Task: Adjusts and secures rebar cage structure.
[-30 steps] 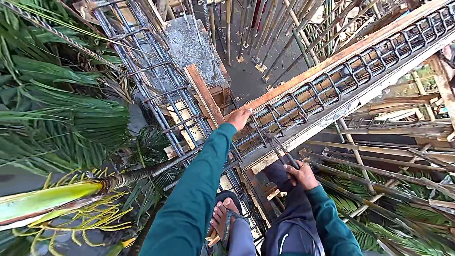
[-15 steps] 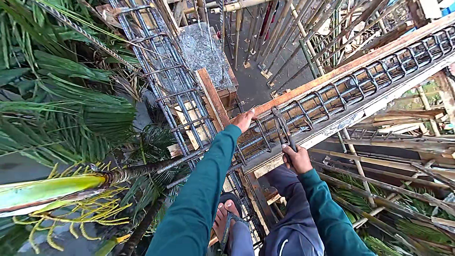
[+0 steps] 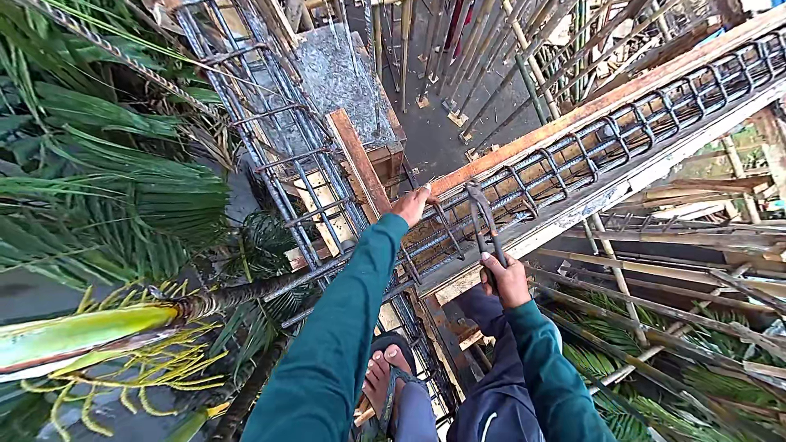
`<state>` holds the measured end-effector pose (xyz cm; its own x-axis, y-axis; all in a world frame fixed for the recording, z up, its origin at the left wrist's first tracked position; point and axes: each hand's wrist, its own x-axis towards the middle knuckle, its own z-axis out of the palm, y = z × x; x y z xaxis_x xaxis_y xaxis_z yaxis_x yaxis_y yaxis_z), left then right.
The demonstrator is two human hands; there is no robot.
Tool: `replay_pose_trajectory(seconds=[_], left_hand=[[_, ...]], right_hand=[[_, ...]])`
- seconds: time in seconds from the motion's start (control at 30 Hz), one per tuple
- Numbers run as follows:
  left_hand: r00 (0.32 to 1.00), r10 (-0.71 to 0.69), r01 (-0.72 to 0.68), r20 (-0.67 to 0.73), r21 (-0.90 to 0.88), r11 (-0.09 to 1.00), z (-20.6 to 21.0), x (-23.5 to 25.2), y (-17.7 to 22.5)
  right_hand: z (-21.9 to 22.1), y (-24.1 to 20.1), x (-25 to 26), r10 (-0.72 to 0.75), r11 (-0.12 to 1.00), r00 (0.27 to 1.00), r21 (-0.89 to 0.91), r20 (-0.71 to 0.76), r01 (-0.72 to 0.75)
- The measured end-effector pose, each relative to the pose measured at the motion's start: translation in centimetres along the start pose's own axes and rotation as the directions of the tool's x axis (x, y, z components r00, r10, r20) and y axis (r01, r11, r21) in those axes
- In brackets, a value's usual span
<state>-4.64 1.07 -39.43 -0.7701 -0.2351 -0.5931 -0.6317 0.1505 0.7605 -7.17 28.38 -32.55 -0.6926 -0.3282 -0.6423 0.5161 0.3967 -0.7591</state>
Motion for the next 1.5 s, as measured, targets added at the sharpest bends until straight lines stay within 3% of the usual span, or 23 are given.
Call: replay_pose_trajectory(seconds=[0.1, 0.23, 0.37, 0.47, 0.77, 0.93, 1.07, 1.17, 1.5], left_hand=[[1.000, 0.009, -0.009, -0.009, 0.006, 1.000, -0.2, -0.4, 0.7], [1.000, -0.007, 0.007, 0.016, 0.024, 1.000, -0.3, -0.4, 0.8], [1.000, -0.013, 0.013, 0.013, 0.014, 1.000, -0.4, -0.1, 0.9], [0.999, -0.036, 0.037, -0.008, 0.006, 0.999, -0.4, 0.0, 0.5], [0.999, 0.036, -0.039, 0.037, 0.095, 0.995, -0.4, -0.8, 0.8], [0.993, 0.055, -0.076, 0.101, 0.213, 0.974, -0.2, -0.7, 0.6], [0.990, 0.080, -0.106, 0.117, 0.244, 0.964, -0.3, -0.4, 0.3], [0.987, 0.100, -0.130, 0.129, 0.251, 0.959, -0.1, -0.2, -0.1], [0.987, 0.090, -0.121, 0.132, 0.251, 0.961, -0.3, -0.4, 0.3]], right_hand=[[0.2, 0.9, 0.1, -0.010, 0.997, 0.995, 0.077, -0.104, 0.018], [-1.1, -0.2, 0.6, 0.139, 0.932, 0.985, -0.351, 0.100, -0.095], [-0.6, -0.8, 0.4, 0.077, 0.952, 0.997, -0.298, 0.031, -0.065], [-0.8, -0.4, 0.6, 0.152, 0.914, 0.979, -0.397, 0.133, -0.088], [-0.3, 2.4, -1.6, -0.050, 0.997, 0.993, -0.065, -0.103, 0.043], [-1.2, 6.3, -8.6, 0.078, 0.997, 0.971, 0.000, -0.224, -0.079], [0.2, 7.6, -11.8, 0.243, 0.965, 0.923, 0.167, -0.300, -0.200], [-0.2, 8.1, -11.3, 0.275, 0.961, 0.946, 0.021, -0.170, -0.276], [1.5, 6.9, -10.7, 0.255, 0.964, 0.946, -0.028, -0.200, -0.266]])
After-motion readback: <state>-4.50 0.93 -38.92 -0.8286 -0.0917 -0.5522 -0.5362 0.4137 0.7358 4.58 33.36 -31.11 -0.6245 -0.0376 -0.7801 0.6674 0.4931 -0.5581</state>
